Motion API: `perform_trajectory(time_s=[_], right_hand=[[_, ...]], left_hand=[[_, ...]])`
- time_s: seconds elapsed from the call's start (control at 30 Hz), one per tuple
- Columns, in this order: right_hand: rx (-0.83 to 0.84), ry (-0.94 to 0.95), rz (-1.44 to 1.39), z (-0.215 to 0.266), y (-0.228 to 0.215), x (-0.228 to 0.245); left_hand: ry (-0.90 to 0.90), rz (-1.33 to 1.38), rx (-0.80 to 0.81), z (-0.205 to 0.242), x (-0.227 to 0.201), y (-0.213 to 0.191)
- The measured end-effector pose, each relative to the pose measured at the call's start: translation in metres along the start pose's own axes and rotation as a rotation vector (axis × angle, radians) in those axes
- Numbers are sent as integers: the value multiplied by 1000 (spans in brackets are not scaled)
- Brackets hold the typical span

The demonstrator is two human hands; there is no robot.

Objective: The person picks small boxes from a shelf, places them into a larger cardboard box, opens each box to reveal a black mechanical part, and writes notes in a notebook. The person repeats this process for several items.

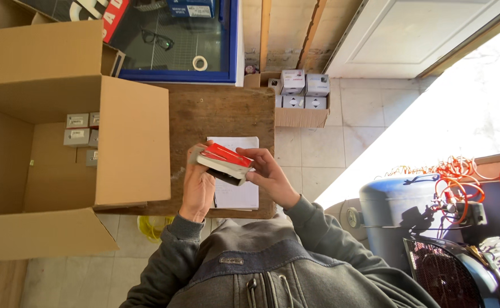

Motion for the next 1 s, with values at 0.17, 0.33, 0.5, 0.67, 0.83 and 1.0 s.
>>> perform_trajectory(time_s=[0.17, 0.33, 0.5, 0.67, 0.83, 1.0], right_hand=[[-182, -36, 14, -1, 27, -18], [-484, -74, 250, -5, 40, -31], [-496, -51, 399, -7, 78, -25], [-592, -29, 489, -16, 70, -22], [-644, -70, 476, -27, 56, -18], [-668, -55, 377, -28, 34, -23]], left_hand=[[-93, 28, -13, 2, -13, -28], [-116, -17, -87, -7, -2, -59], [-99, -49, -192, -1, -26, -56], [-74, 6, -121, 6, -30, -57], [83, -27, 7, 14, -44, -39], [344, -205, 89, 20, -61, -19]])
Point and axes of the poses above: each hand's wrist, its own z-axis away from the middle knuckle, its own y-axis out of the palm, x = y × z, the point moved 5 cm from there along -z, towards the middle knuckle, and after that the axes turned 1 degree about -z, right-handed, at the moved point
